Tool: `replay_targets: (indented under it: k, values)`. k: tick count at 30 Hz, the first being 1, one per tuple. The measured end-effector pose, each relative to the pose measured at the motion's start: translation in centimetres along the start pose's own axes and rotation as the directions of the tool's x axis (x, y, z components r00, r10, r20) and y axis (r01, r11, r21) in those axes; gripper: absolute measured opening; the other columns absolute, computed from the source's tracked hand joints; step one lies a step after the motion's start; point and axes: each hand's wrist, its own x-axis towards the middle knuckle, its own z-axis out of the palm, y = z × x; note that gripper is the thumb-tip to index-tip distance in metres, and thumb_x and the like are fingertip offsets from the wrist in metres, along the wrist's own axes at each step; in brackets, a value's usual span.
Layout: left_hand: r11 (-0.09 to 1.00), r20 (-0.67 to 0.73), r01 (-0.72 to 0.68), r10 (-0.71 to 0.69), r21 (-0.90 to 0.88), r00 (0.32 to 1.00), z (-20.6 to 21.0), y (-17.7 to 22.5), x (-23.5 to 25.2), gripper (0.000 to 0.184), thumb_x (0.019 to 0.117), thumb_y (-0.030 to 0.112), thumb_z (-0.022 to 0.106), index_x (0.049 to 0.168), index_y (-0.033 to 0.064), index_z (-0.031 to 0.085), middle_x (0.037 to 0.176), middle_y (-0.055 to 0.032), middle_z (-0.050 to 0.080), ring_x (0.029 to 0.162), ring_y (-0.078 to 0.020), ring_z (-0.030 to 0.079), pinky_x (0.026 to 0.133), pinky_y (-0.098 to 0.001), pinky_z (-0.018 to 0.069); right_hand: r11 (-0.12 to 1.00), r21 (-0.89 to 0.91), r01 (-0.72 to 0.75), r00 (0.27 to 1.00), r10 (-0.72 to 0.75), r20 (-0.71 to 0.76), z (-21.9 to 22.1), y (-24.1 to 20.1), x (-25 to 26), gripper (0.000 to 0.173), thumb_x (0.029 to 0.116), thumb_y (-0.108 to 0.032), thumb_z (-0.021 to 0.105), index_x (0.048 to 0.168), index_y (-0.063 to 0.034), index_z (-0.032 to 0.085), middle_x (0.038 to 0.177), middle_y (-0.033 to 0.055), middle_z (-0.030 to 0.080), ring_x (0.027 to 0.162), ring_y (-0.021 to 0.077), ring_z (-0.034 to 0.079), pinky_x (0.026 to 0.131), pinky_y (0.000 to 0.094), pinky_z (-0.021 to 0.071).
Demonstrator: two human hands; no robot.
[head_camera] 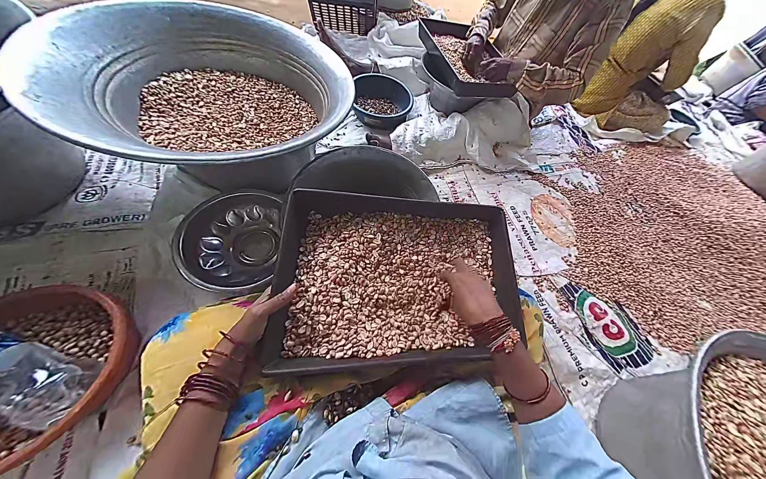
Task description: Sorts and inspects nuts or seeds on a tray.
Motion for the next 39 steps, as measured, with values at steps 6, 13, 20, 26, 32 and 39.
replay_targets:
  k: [6,13,20,26,32,39]
  values:
    - [1.000,0.022,-0.010,0.010,-0.003,1.000,0.0,0.1,-0.1,0.040,0.1048,0.023,0.047,0.141,0.0071,0.042,0.103,0.0061,0.065,0.085,0.0050,0.065,0.076,-0.0154,0.0559,0.971,0.206,0.120,0.850,0.007,-0.527,-4.3,3.7,-2.5,0.028,0.0961,0.002,0.052,0.113,-0.0061,0.073,0.126,0.0190,0.068,0.102,0.0380,0.070,0.085,0.0588,0.0538]
    - [1.000,0.008,-0.002,0.002,0.013,1.000,-0.1,0.1,0.1,0.039,0.1054,0.024,0.047,0.140,0.0076,0.044,0.101,0.0056,0.065,0.084,0.0032,0.066,0.075,-0.0167,0.0566,0.872,0.167,0.460,0.740,-0.273,-0.615,-2.0,-1.7,-0.7,0.015,0.0973,-0.019,0.067,0.104,-0.0113,0.079,0.093,0.0087,0.076,0.080,0.0259,0.072,0.074,0.0504,0.0566]
    - [1.000,0.026,0.004,-0.004,0.005,1.000,-0.1,0.2,0.0,0.042,0.1050,0.023,0.048,0.143,0.0045,0.041,0.105,0.0033,0.064,0.086,0.0026,0.065,0.077,-0.0175,0.0553,0.960,0.113,0.254,0.928,-0.209,-0.309,0.5,-5.9,4.9,0.025,0.1004,-0.027,0.062,0.117,-0.0131,0.075,0.107,0.0143,0.072,0.098,0.0334,0.069,0.084,0.0554,0.0519]
    - [1.000,0.033,0.003,-0.004,0.025,0.999,-0.3,0.0,0.3,0.050,0.1026,0.026,0.050,0.147,0.0064,0.037,0.113,0.0024,0.062,0.092,0.0036,0.064,0.080,-0.0166,0.0543,0.906,0.246,0.344,0.926,-0.284,-0.249,0.4,-5.7,3.5,0.026,0.0982,-0.026,0.063,0.114,-0.0084,0.074,0.099,0.0112,0.073,0.091,0.0272,0.069,0.082,0.0501,0.0522]
    - [0.999,0.037,-0.020,0.019,0.028,0.999,-0.4,-0.3,0.4,0.048,0.1021,0.027,0.049,0.144,0.0062,0.039,0.109,0.0059,0.063,0.090,0.0053,0.065,0.080,-0.0156,0.0552,0.651,0.457,0.607,0.709,-0.703,0.059,1.0,-7.6,-4.0,0.033,0.1066,-0.009,0.048,0.133,-0.0057,0.068,0.118,0.0151,0.074,0.108,0.0273,0.071,0.097,0.0487,0.0524]
    - [1.000,0.013,-0.010,0.010,0.024,1.000,-0.3,-0.3,0.2,0.046,0.1040,0.025,0.048,0.145,0.0055,0.039,0.110,0.0033,0.063,0.090,0.0038,0.065,0.079,-0.0161,0.0550,0.803,0.492,0.337,0.926,-0.378,-0.016,3.3,-5.5,0.2,0.049,0.1093,-0.011,0.042,0.158,-0.0057,0.040,0.151,0.0203,0.054,0.139,0.0321,0.053,0.118,0.0481,0.0376]
